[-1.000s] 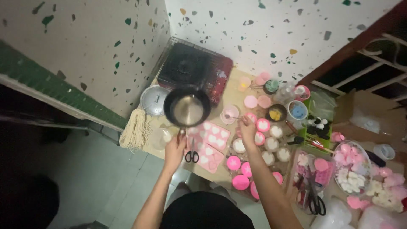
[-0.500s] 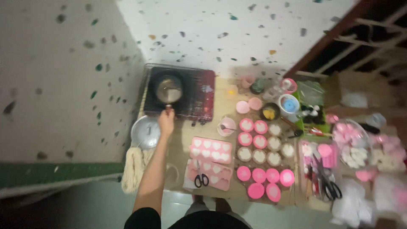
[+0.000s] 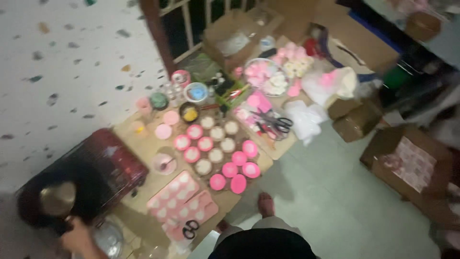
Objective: Stirring melted wax in a pot and then packing flower-shaped candles into plastic bags.
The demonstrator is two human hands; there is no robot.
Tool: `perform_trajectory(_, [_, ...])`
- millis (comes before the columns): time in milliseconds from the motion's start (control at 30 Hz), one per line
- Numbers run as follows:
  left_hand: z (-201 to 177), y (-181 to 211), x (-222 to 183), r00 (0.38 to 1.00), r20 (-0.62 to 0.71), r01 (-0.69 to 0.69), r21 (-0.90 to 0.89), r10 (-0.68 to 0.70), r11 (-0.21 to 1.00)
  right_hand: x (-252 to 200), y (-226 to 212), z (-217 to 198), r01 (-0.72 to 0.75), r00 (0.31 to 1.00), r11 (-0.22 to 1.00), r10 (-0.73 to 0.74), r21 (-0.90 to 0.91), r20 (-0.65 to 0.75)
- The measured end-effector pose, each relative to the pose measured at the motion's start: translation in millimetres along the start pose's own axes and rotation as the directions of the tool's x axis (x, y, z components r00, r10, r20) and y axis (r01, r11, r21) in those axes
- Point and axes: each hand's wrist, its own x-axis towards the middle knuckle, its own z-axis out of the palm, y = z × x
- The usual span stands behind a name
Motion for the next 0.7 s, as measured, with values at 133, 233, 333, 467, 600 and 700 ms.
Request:
perform_trajectory(133, [49.5,-8.9,-82.6,0.877,0.479,0.024,-0.128,0.041,0.992,81.4,-40.1,-35.7,-0.113,0.993,0.994,0.112,0.016,0.045])
perform_trajectory(233, [184.7,11.5,-211.0,0.657,0.749,0.098,-0.198,0.086,0.975,-0.4,-190.9,-118.7,0.482,0.849,0.759,-0.282,0.438,-0.446])
perform_trajectory(333, [324.8,91.4,-369.7,0.367,0.919,0.198,-0.225,0.141,0.954,-52.4,-273.3,-182.3,0.74,0.667,0.598,-0.595,0.308,-0.448])
perform_trajectory(467, [386.0,252.6,-514.2,0.049,0.971,0.335,-0.235,0.232,0.912,6.1,-248.1,-196.7,0.891,0.282,0.426,-0.793,-0.16,-0.54])
perform_trajectory(600, [414.3,324.8,-584.9,-0.055,0.996,0.669,0.091,-0.073,0.738,47.6,-218.8,-257.8,0.958,0.163,0.257,-0.85,-0.125,-0.501])
perform_trajectory(700, [449.8,330.0,-617.8,0.048,0.998,0.813,-0.067,0.049,0.579,89.2,-211.9,-287.2,0.964,0.006,0.155,-0.824,-0.215,-0.567])
